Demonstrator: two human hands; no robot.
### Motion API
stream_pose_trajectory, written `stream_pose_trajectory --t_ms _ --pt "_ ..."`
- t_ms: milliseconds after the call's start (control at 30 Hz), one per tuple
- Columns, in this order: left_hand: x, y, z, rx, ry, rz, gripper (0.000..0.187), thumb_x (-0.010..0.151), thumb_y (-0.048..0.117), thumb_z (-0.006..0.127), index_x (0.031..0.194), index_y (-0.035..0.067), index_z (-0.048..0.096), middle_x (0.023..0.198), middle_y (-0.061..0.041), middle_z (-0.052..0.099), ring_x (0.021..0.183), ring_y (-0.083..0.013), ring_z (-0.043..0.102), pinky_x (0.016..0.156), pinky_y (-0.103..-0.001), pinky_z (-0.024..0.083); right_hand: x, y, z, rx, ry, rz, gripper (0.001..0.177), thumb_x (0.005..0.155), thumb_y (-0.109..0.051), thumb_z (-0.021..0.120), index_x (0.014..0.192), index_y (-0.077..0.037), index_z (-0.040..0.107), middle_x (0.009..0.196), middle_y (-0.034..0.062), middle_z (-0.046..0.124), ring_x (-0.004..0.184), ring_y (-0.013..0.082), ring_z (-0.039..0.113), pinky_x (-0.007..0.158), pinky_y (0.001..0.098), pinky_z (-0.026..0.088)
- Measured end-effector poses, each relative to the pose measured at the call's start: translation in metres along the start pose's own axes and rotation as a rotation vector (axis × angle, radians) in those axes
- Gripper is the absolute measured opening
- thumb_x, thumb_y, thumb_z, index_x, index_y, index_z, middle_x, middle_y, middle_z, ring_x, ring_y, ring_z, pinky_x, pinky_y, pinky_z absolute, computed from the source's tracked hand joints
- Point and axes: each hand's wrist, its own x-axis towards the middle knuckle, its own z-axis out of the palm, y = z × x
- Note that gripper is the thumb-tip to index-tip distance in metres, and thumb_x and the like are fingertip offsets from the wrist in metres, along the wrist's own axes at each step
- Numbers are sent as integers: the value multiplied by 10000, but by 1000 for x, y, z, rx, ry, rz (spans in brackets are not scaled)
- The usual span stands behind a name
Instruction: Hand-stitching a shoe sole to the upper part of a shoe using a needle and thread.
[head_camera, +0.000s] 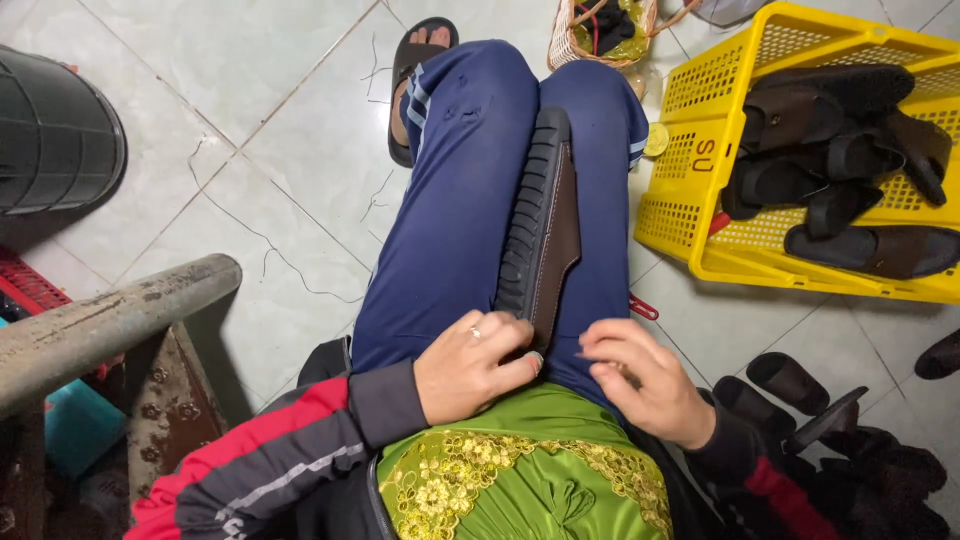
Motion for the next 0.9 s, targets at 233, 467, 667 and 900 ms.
stream_pose_trajectory --t_ms 233,467,667,900 --pt "7 -3 2 -408 -19 -212 84 825 160 624 833 103 563 922 -21 581 959 -262 439 849 -369 304 -6 9 27 87 77 265 173 738 -52 691 906 -6 692 818 14 730 502 76 532 451 186 419" --pt "13 -4 -5 -475 -13 -205 149 832 215 668 794 82 611 948 -41 543 955 -235 438 853 -368 307 -13 7 29 218 65 222 103 718 -30 664 817 -8 685 711 13 731 531 105 613 500 203 465" --pt "21 -4 -14 -357 -56 -113 97 860 179 623 850 88 593 898 -52 556 1013 -300 468 983 -464 279 -14 12 31 259 89 238 68 731 -17 641 793 -7 665 737 35 686 578 128 580 546 221 448" --pt "24 -3 -9 -399 -122 -153 91 834 155 626 802 90 571 863 -54 588 1058 -319 491 984 -468 304 -16 16 32 382 70 283 65 751 5 618 800 -3 660 707 19 649 547 101 516 519 211 401"
